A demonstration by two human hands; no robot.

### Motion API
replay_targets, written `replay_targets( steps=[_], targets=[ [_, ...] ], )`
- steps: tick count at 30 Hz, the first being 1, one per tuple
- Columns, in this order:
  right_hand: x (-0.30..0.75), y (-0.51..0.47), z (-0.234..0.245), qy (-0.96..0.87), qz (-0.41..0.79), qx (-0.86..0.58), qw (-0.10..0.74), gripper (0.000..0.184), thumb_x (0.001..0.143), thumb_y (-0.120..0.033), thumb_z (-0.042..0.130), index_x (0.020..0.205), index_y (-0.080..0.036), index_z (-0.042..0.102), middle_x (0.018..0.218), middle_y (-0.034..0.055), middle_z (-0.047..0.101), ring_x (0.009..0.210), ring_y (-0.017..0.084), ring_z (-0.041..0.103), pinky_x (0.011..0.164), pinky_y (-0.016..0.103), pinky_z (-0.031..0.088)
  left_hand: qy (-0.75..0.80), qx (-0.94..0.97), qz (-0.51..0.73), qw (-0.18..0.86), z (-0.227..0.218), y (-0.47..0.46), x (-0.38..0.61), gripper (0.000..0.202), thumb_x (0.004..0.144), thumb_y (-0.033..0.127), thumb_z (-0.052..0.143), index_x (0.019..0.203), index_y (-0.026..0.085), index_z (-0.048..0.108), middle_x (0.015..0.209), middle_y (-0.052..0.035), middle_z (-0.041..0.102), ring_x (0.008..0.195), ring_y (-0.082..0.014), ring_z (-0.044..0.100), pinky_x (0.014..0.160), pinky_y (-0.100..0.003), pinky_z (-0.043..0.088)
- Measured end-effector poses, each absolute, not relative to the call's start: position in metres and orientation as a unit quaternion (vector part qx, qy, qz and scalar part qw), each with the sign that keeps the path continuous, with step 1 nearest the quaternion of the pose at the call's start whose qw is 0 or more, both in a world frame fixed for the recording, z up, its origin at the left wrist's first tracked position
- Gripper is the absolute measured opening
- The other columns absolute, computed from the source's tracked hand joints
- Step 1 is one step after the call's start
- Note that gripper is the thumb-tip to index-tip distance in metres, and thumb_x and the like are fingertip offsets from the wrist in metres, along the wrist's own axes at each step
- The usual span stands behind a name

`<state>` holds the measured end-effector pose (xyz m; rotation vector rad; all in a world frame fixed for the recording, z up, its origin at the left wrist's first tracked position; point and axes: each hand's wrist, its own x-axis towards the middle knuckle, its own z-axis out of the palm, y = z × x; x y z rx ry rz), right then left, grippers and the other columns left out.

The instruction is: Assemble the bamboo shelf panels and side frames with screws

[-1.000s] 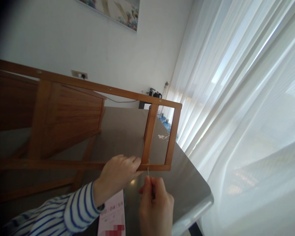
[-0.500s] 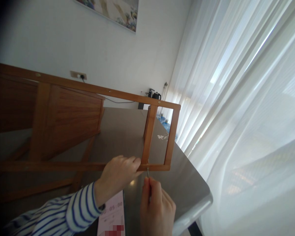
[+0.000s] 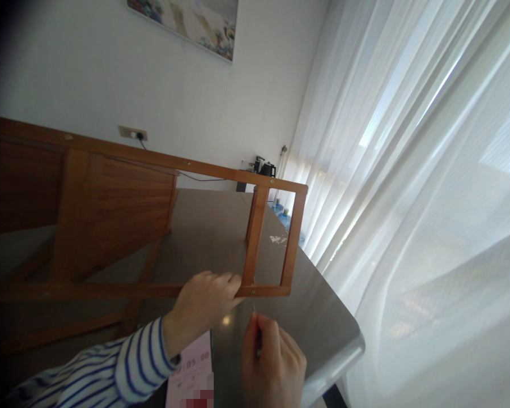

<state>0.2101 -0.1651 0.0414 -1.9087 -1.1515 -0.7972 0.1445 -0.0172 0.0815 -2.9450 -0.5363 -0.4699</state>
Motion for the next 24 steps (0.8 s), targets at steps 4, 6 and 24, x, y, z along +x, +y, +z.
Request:
replay_targets(
  steps=[4,6,24],
  targets=[
    [0.234,-0.182,0.006,-0.492,-0.296,-0.756,0.314,0.02,0.091,-0.025,0.049,0.079,-0.02,0.063,0.057,0.0006,0.062,0.05,0.013,0.06,0.053,0.023,0.04,-0.17,-0.972,-0.152,0.054,0.082,-0.017,0.143,0.021,0.083,0.035,0.059,0.081,0.014,0.062,0.073,-0.0077,0.067,0.067,-0.0237,0.067,0.062,-0.032,0.048],
    [0.247,-0.189,-0.014,-0.534,-0.297,-0.747,0.263,0.019,0.092,-0.025,0.048,0.082,-0.021,0.064,0.06,0.001,0.064,0.055,0.014,0.062,0.056,0.023,0.041,-0.17,-0.972,-0.155,0.053,0.082,-0.017,0.143,0.021,0.084,0.035,0.058,0.081,0.014,0.062,0.073,-0.008,0.067,0.067,-0.0235,0.067,0.062,-0.032,0.048],
    [0.278,-0.188,-0.055,-0.511,-0.135,-0.762,0.375,0.025,0.084,-0.037,0.059,0.103,-0.02,0.064,0.092,0.0083,0.071,0.079,0.021,0.069,0.064,0.027,0.054,-0.177,-0.967,-0.174,0.064,0.077,-0.02,0.141,0.032,0.084,0.045,0.054,0.08,0.014,0.063,0.069,-0.0077,0.066,0.066,-0.0254,0.065,0.061,-0.035,0.049]
  ],
)
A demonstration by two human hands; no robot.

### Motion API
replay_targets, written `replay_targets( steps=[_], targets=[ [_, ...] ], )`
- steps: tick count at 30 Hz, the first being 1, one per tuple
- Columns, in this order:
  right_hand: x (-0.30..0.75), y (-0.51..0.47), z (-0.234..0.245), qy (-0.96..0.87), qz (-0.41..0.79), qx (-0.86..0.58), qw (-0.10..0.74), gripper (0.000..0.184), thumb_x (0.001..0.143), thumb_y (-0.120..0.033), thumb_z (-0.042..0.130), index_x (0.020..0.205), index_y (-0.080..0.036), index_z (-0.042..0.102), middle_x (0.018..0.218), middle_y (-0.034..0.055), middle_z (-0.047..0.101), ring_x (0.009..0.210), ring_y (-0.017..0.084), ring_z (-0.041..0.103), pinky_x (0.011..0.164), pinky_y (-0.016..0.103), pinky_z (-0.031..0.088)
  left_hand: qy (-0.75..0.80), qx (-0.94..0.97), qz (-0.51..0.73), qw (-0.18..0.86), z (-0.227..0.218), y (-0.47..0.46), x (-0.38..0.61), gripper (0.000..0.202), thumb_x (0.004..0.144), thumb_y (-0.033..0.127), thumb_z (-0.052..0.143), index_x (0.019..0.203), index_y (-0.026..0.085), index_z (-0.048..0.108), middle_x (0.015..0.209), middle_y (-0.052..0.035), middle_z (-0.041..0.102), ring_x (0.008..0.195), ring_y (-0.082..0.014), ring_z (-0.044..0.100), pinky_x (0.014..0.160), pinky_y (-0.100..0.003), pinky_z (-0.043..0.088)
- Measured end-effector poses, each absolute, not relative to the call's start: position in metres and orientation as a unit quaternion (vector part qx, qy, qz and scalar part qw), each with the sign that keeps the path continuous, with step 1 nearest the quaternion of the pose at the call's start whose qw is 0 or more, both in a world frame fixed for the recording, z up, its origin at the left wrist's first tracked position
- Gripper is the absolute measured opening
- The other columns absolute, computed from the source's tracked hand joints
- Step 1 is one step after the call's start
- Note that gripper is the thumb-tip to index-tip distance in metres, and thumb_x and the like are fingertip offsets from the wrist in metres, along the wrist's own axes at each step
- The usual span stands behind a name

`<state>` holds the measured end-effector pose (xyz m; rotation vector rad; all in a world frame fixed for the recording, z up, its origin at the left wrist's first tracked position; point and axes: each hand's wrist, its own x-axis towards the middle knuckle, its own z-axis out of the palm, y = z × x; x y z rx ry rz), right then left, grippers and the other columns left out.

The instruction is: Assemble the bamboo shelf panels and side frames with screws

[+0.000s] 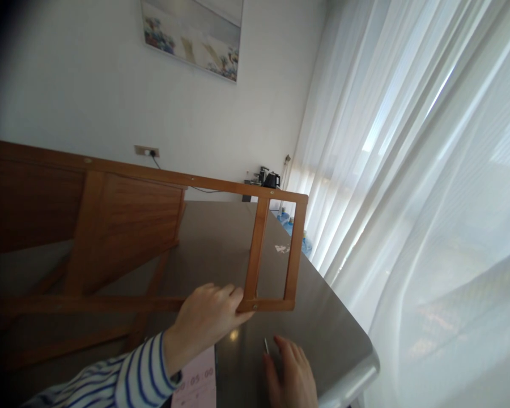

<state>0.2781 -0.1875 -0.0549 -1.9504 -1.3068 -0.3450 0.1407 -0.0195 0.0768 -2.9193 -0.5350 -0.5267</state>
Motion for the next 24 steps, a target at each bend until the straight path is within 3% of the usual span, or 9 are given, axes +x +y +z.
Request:
replay_targets(
  steps=[3,6,10,12,15,21,24],
  targets=[
    [0.292,-0.186,-0.031,-0.407,-0.062,-0.732,0.543,0.038,0.084,-0.04,0.059,0.113,-0.016,0.059,0.099,0.0116,0.071,0.084,0.022,0.069,0.061,0.026,0.056,-0.172,-0.968,-0.169,0.064,0.075,-0.022,0.14,0.03,0.083,0.044,0.057,0.081,0.014,0.063,0.071,-0.0069,0.066,0.066,-0.0253,0.066,0.06,-0.035,0.049],
    [0.3,-0.177,0.006,-0.349,-0.007,-0.709,0.613,0.048,0.082,-0.044,0.06,0.122,-0.018,0.052,0.109,0.0112,0.067,0.094,0.023,0.066,0.071,0.03,0.055,-0.171,-0.969,-0.168,0.067,0.073,-0.028,0.138,0.031,0.082,0.046,0.057,0.08,0.015,0.062,0.071,-0.0058,0.066,0.065,-0.0256,0.065,0.059,-0.036,0.05],
    [0.299,-0.156,0.043,-0.392,0.09,-0.679,0.615,0.044,0.079,-0.051,0.06,0.107,-0.016,0.06,0.094,0.0092,0.07,0.086,0.024,0.065,0.071,0.031,0.053,-0.168,-0.964,-0.187,0.092,0.068,-0.035,0.134,0.032,0.078,0.048,0.061,0.079,0.015,0.061,0.071,-0.005,0.066,0.064,-0.0254,0.065,0.059,-0.037,0.05],
    [0.295,-0.147,0.049,-0.392,0.11,-0.684,0.605,0.043,0.081,-0.056,0.055,0.088,-0.015,0.064,0.076,0.007,0.068,0.073,0.022,0.063,0.064,0.029,0.05,-0.169,-0.959,-0.201,0.106,0.064,-0.037,0.133,0.035,0.077,0.05,0.062,0.077,0.015,0.06,0.07,-0.0047,0.065,0.063,-0.0246,0.064,0.058,-0.036,0.049],
    [0.288,-0.141,0.048,-0.365,0.078,-0.701,0.607,0.048,0.082,-0.061,0.049,0.064,-0.017,0.059,0.061,0.004,0.062,0.059,0.017,0.055,0.055,0.026,0.043,-0.162,-0.952,-0.232,0.121,0.058,-0.037,0.132,0.036,0.076,0.051,0.062,0.076,0.016,0.058,0.067,-0.0036,0.064,0.061,-0.0221,0.062,0.057,-0.034,0.047],
    [0.283,-0.136,0.048,-0.319,0.038,-0.726,0.608,0.051,0.082,-0.063,0.048,0.059,-0.018,0.054,0.054,0.0006,0.057,0.054,0.015,0.051,0.054,0.026,0.038,-0.133,-0.912,-0.356,0.152,0.065,-0.035,0.105,0.033,0.08,0.05,0.058,0.078,0.017,0.057,0.07,-0.0036,0.061,0.066,-0.0189,0.058,0.058,-0.032,0.043],
    [0.285,-0.133,0.054,-0.318,0.04,-0.73,0.604,0.051,0.083,-0.063,0.047,0.059,-0.018,0.055,0.055,0.0004,0.059,0.054,0.015,0.051,0.053,0.026,0.037,-0.105,-0.864,-0.465,0.162,0.061,-0.03,0.065,0.013,0.081,0.029,0.061,0.088,0.017,0.06,0.085,-0.007,0.065,0.08,-0.0189,0.059,0.07,-0.032,0.045]
  ],
)
